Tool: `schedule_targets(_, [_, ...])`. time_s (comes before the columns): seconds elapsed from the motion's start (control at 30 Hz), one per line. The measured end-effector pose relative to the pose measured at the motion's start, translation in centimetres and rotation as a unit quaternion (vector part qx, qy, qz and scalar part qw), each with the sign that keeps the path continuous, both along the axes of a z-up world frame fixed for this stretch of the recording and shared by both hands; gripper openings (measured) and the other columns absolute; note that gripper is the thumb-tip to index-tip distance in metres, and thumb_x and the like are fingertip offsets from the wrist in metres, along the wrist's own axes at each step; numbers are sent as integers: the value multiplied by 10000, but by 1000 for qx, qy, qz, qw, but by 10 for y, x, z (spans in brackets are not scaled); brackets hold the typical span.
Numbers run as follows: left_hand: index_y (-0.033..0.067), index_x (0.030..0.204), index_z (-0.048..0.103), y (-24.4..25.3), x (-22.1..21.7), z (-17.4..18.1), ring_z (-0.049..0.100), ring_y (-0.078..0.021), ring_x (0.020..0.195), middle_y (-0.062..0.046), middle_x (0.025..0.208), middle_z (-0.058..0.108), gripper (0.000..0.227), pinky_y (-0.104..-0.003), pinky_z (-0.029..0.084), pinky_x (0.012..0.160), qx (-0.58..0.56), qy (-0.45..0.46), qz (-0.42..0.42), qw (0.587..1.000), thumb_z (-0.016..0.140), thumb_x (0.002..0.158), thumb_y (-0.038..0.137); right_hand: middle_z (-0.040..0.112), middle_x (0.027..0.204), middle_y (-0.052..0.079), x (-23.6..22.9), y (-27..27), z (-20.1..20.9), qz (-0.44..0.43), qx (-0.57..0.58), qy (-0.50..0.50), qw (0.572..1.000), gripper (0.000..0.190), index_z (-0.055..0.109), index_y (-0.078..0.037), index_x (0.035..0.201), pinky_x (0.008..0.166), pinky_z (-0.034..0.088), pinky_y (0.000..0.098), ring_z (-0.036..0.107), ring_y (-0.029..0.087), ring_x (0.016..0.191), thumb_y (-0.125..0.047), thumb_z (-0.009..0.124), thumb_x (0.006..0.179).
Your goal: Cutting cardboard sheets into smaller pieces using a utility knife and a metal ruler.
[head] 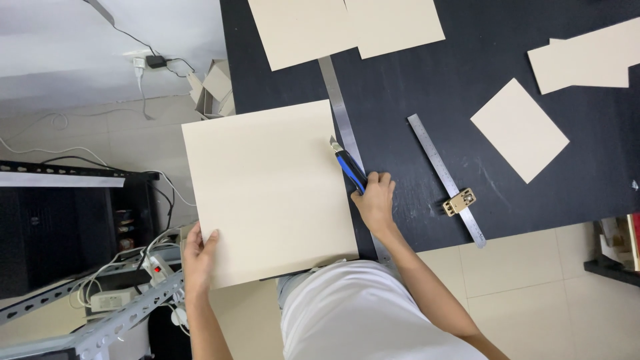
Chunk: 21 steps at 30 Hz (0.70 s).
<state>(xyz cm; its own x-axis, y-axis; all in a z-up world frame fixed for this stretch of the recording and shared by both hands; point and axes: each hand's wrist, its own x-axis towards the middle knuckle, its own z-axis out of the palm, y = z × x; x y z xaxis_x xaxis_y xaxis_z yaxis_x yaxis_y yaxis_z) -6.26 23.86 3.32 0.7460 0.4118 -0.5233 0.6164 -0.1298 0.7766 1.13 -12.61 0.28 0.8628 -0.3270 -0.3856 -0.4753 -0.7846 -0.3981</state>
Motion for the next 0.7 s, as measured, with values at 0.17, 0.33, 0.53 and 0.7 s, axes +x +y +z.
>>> schedule_targets(0.17, [-23, 1478, 461, -2, 1, 6, 570, -367, 1245, -210, 1378, 593, 564, -479, 510, 945, 3, 1, 2, 1000, 642, 975, 156, 498, 1123, 195, 6, -1, 7, -1, 19, 28, 999, 305, 573, 21, 1084, 862, 546, 463, 526, 405, 1105, -42, 673, 804])
schedule_targets(0.33, [-22, 1484, 448, -1, 0, 1, 549, -376, 1273, -212, 1407, 570, 574, -483, 493, 969, -3, -2, 1, 1000, 640, 972, 157, 535, 1118, 195, 9, -4, -1, 1, 14, 45, 999, 323, 581, 11, 1090, 852, 555, 483, 566, 424, 1087, -70, 681, 793])
schedule_targets(0.53, [-30, 1478, 449, -3, 0, 6, 542, -383, 1282, -220, 1417, 561, 571, -486, 486, 977, -3, -3, -3, 1000, 634, 971, 155, 541, 1097, 216, 12, -8, -18, 13, -16, 46, 999, 315, 569, 38, 1126, 834, 568, 475, 576, 426, 1079, -14, 636, 822])
schedule_targets(0.7, [-5, 1469, 474, 2, -2, -3, 556, -361, 1272, -192, 1415, 570, 546, -470, 491, 971, -2, -3, -3, 1000, 637, 974, 156, 529, 1106, 212, 6, 4, 6, 20, -6, 43, 999, 318, 582, 28, 1103, 823, 564, 473, 553, 423, 1092, -55, 661, 806])
